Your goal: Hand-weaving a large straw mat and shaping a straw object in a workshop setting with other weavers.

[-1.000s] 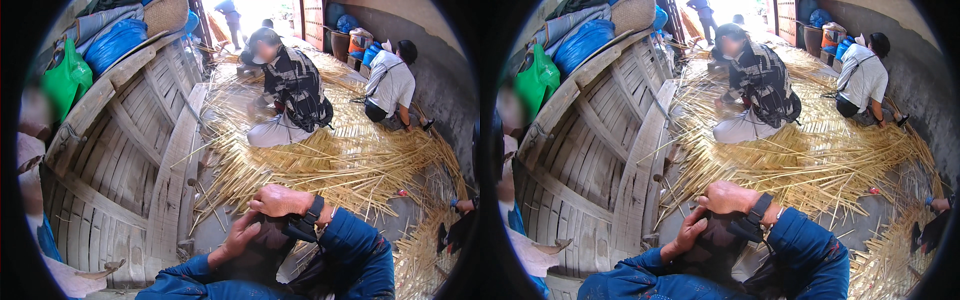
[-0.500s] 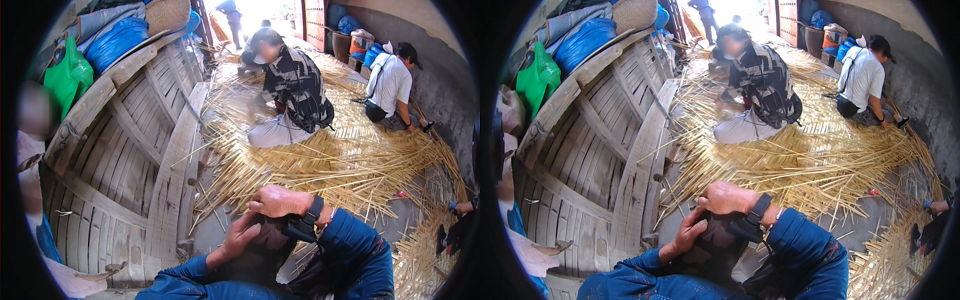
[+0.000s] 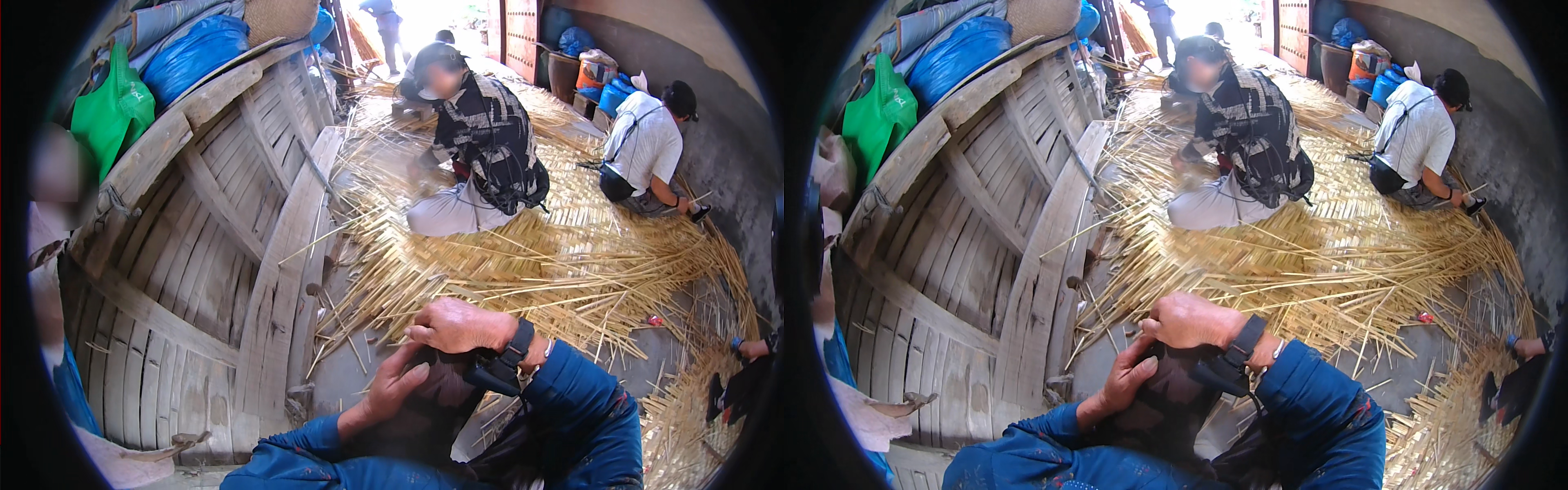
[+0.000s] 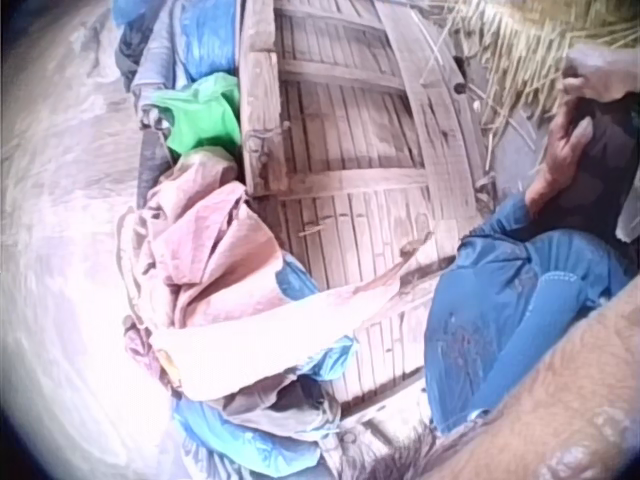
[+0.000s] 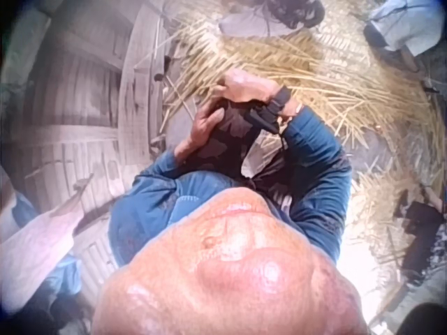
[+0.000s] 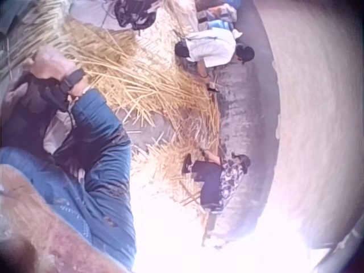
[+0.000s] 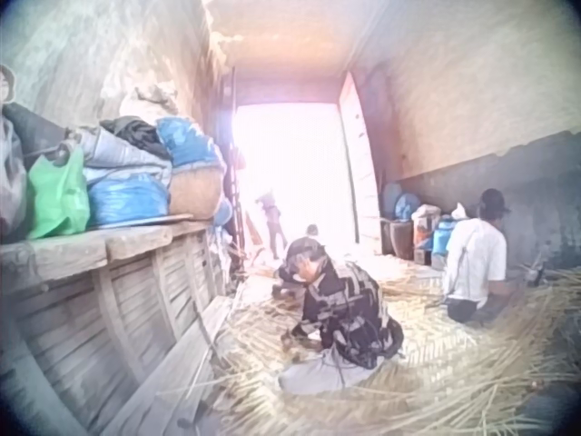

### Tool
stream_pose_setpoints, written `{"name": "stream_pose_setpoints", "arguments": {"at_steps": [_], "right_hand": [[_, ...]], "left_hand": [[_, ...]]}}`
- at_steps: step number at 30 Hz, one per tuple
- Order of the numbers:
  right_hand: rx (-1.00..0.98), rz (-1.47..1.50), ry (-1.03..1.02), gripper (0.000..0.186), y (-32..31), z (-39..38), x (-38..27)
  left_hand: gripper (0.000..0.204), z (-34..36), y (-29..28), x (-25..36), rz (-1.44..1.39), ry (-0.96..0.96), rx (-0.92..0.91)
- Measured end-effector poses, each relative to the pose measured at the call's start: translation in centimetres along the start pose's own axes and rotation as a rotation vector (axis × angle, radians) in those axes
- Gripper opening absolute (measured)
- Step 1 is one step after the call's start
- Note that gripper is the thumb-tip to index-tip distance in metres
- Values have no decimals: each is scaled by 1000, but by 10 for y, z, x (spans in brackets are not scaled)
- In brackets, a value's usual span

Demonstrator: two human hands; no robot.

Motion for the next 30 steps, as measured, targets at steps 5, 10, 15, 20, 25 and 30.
{"name": "stream_pose_setpoints", "arguments": {"at_steps": [5,10,15,20,25,30], "right_hand": [[1,-1,-24,37,-4,0,-8],[1,7,0,34,-5,0,-7],[17,7,2,36,-2,4,-1],[-3,4,22,36,-2,7,-4],[-14,2,44,36,-1,8,-1],[-15,13,61,36,-3,6,-2]], "left_hand": [[56,-2,-1,-6,-37,-59,10],[55,1,1,2,-28,-37,2],[55,3,1,8,-22,-28,-5],[55,3,-3,3,-30,-38,2],[51,4,-3,-2,-88,-74,12],[49,5,-2,2,-68,-49,1]]}}
Point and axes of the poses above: each hand's wrist, its own z-axis towards the middle knuckle, its own y-axis out of the palm, x = y × z, the point moved 9 cm from there along z, towards the middle knuckle, and after that the axes turned 11 degrees about x, right-handed, at the moved point
